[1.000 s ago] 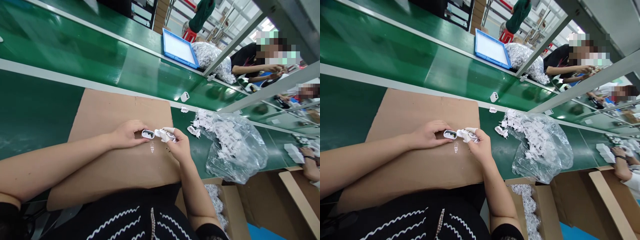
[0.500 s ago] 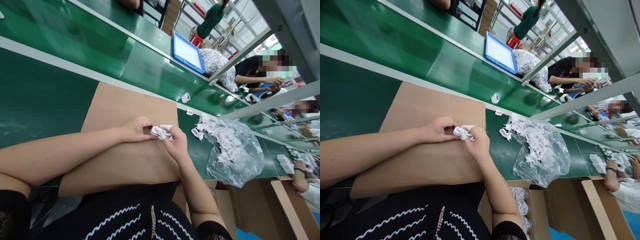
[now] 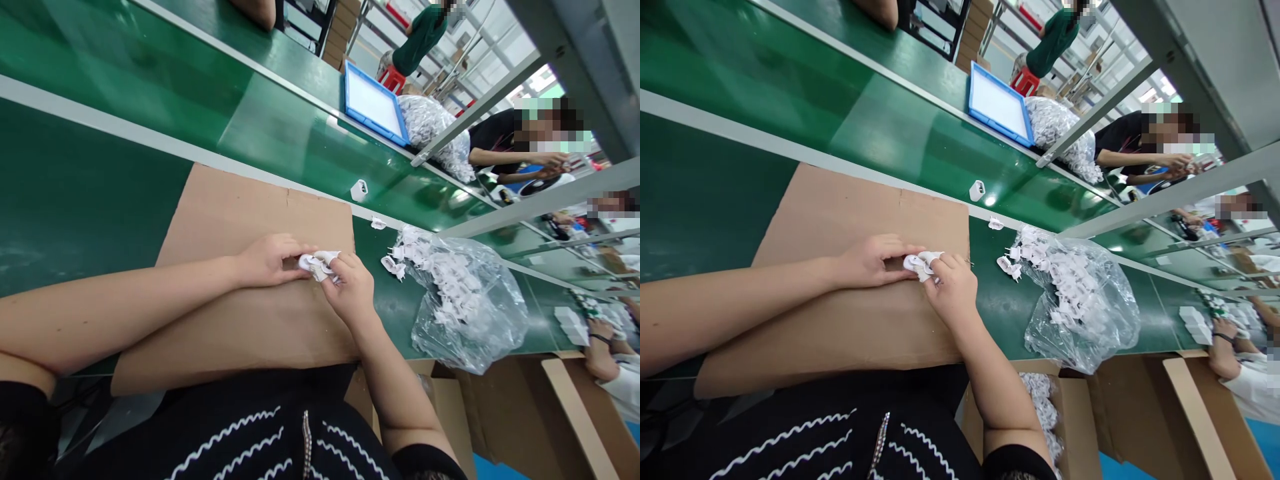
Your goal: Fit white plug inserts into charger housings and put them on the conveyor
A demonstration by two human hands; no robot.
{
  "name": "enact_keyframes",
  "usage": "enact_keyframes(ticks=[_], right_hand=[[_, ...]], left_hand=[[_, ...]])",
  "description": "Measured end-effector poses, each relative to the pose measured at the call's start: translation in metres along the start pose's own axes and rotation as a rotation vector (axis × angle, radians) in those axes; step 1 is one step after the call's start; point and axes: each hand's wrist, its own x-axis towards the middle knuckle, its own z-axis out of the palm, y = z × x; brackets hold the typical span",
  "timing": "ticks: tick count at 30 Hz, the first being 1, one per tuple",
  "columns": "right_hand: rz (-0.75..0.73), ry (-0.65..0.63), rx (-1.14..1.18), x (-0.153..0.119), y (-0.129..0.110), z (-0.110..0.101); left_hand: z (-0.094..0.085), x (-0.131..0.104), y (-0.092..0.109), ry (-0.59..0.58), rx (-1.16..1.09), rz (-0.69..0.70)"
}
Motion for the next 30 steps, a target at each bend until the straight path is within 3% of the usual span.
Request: enact_keyframes(ticks=[3,8,15,18,21,24,27,30], right_hand=[[0.013,-0.019,-0.075,0.000,-0.004,-0.002],[0.034,-0.013,-0.065,-0.001,-0.007,0.001],[0.107,0.082,0.123,-0.009,0.001,0.017],[0.156,0.046,0.373,-0.003,0.010,0.019],[0.316,0.012,0.795,0.005,0.017,0.019],[0.548,0.135,1.160,0.010,0.021,0.018],[0.671,0.241,1.306,0.013,0.024,0.013],[0.705,0.202,1.396,0.016,0.029,0.006]], left_hand=[[0.000,0.000,0.004,-0.023,0.205,0.107],[0.000,-0.001,0.013,-0.030,0.511,0.152],[-0.001,0.000,0.018,-0.023,0.540,0.138],[-0.002,0.000,0.019,-0.030,0.428,0.100],[-0.004,0.001,0.016,-0.053,0.182,-0.042],[-0.011,0.010,0.003,-0.037,0.015,-0.272],[-0.027,0.033,-0.025,0.102,0.073,-0.477],[-0.050,0.067,-0.065,0.217,0.265,-0.643]])
